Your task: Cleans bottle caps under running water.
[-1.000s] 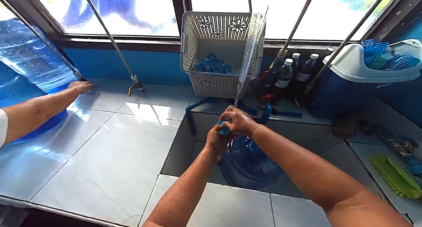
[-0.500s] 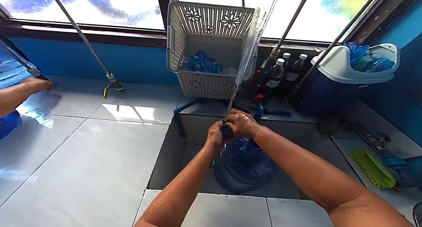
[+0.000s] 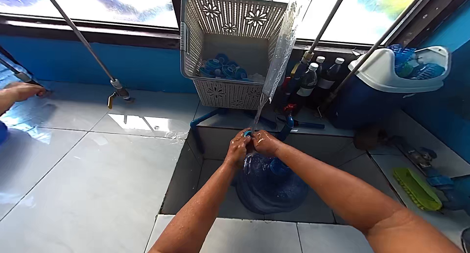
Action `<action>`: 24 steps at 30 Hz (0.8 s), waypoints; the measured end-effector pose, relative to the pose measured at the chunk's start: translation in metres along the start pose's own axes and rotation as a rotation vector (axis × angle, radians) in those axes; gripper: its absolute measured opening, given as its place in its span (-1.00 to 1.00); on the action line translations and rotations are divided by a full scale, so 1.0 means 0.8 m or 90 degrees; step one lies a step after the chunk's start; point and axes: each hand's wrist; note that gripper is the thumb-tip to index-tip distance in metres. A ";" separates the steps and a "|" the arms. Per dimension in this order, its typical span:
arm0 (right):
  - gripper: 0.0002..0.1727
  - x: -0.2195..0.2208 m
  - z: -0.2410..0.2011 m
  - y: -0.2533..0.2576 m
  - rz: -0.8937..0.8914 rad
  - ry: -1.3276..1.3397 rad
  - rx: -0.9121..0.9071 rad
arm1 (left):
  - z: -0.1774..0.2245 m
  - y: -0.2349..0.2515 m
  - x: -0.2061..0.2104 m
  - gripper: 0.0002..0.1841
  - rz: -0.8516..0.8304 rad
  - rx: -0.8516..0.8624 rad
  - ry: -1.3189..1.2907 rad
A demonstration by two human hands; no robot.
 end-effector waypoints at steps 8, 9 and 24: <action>-0.75 0.024 -0.015 -0.007 0.299 -0.153 -0.143 | 0.029 0.019 0.017 -0.55 0.147 0.085 0.084; -0.79 0.035 -0.024 -0.008 0.302 0.038 -0.063 | 0.024 0.019 0.014 -0.55 0.134 0.180 0.141; -0.70 0.050 -0.028 -0.008 0.243 0.592 0.135 | 0.006 0.029 0.014 -0.61 0.012 0.116 0.001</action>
Point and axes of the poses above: each hand's wrist, its own y-axis towards the middle knuckle, its own x-axis out of the palm, z = x × y, and after that the axes turned 1 degree about -z, right-handed
